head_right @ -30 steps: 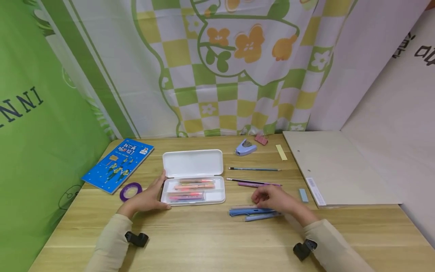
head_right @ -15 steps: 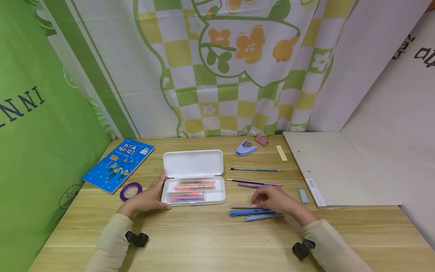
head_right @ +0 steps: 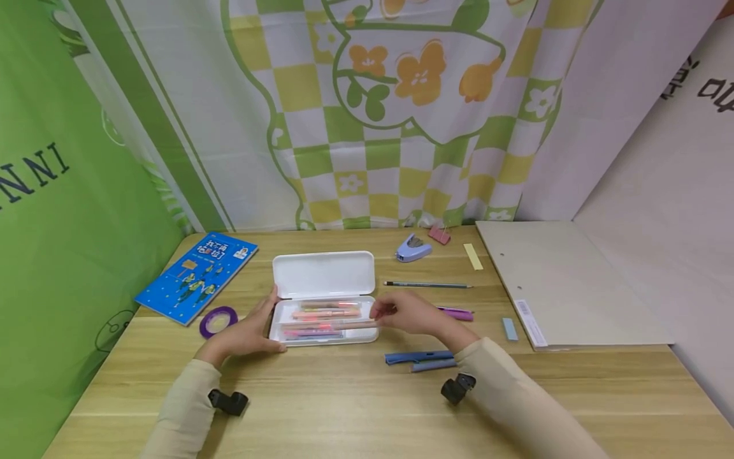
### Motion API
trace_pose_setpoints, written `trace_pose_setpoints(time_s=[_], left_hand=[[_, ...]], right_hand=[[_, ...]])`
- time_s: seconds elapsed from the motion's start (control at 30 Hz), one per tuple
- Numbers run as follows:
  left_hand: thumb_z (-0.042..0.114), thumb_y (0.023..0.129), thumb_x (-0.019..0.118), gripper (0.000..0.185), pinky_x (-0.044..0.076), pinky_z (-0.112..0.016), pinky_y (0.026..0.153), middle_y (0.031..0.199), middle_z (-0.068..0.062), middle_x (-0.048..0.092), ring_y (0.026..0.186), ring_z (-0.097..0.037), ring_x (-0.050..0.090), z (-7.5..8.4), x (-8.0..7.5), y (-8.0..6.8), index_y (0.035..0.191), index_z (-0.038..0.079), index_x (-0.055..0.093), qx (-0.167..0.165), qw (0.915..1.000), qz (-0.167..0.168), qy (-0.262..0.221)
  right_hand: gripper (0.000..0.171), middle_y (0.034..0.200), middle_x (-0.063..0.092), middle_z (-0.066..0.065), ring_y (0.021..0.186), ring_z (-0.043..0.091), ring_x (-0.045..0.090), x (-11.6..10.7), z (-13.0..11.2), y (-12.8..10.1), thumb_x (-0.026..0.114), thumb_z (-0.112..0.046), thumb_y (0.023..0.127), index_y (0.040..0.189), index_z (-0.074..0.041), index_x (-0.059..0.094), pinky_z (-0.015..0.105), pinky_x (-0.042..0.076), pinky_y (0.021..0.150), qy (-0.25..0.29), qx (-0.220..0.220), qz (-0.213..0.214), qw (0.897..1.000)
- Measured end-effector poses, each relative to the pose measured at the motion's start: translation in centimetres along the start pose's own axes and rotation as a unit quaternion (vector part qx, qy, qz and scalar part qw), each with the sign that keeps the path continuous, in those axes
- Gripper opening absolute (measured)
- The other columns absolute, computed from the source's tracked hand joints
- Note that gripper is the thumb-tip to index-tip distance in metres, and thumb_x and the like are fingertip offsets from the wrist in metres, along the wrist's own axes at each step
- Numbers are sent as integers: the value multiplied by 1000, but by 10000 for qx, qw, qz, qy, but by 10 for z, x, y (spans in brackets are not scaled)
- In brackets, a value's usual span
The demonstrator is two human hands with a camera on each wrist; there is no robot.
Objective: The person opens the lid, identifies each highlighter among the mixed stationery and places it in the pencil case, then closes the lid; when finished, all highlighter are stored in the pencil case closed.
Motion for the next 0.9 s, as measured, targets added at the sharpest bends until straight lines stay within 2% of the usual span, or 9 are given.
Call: trace_pose_setpoints(time_s=[0.17,0.3,0.43,0.67,0.9], left_hand=[[26,75,80,122,14,-55,112,155,-24,-1,141,-43,4,1,0,1,149,5,-14,48,10000,24,21],[27,75,80,122,15,-54,113,155,-24,0,141,-43,5,-1,0,1,149,5,-14,60,9999,1,96],[28,76,80,121,15,-53,113,155,-24,0,142,-42,5,-2,0,2,149,5,-14,80,9999,-26,151],[27,76,80,121,16,-55,112,155,-24,-1,141,-43,6,-1,-1,1,149,5,-14,62,9999,-24,90],[28,77,79,121,15,-55,112,156,-23,-1,142,-42,5,-2,0,1,150,8,-15,-9,9999,-49,111]], right_hand=[[6,83,65,4,75,6,56,25,-19,36,65,0,86,91,3,67,22,51,68,317,-269,-7,9991],[6,81,67,5,71,3,55,45,-26,59,66,3,84,89,4,68,19,50,65,452,-275,36,9986],[4,76,67,2,67,1,52,59,-30,74,69,2,81,85,0,69,17,47,62,258,-170,236,9992],[7,71,64,-1,65,2,50,69,-35,84,70,3,78,80,-4,68,17,45,61,-62,12,412,9991],[7,72,65,-1,66,2,51,66,-29,79,69,2,78,81,-4,69,17,45,61,-21,147,474,9988]])
Point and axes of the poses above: each hand's wrist, its own y-axis towards the middle knuckle, its own x-axis out of the palm, z = x × y, the point moved 4 cm from there along y, towards the middle knuckle
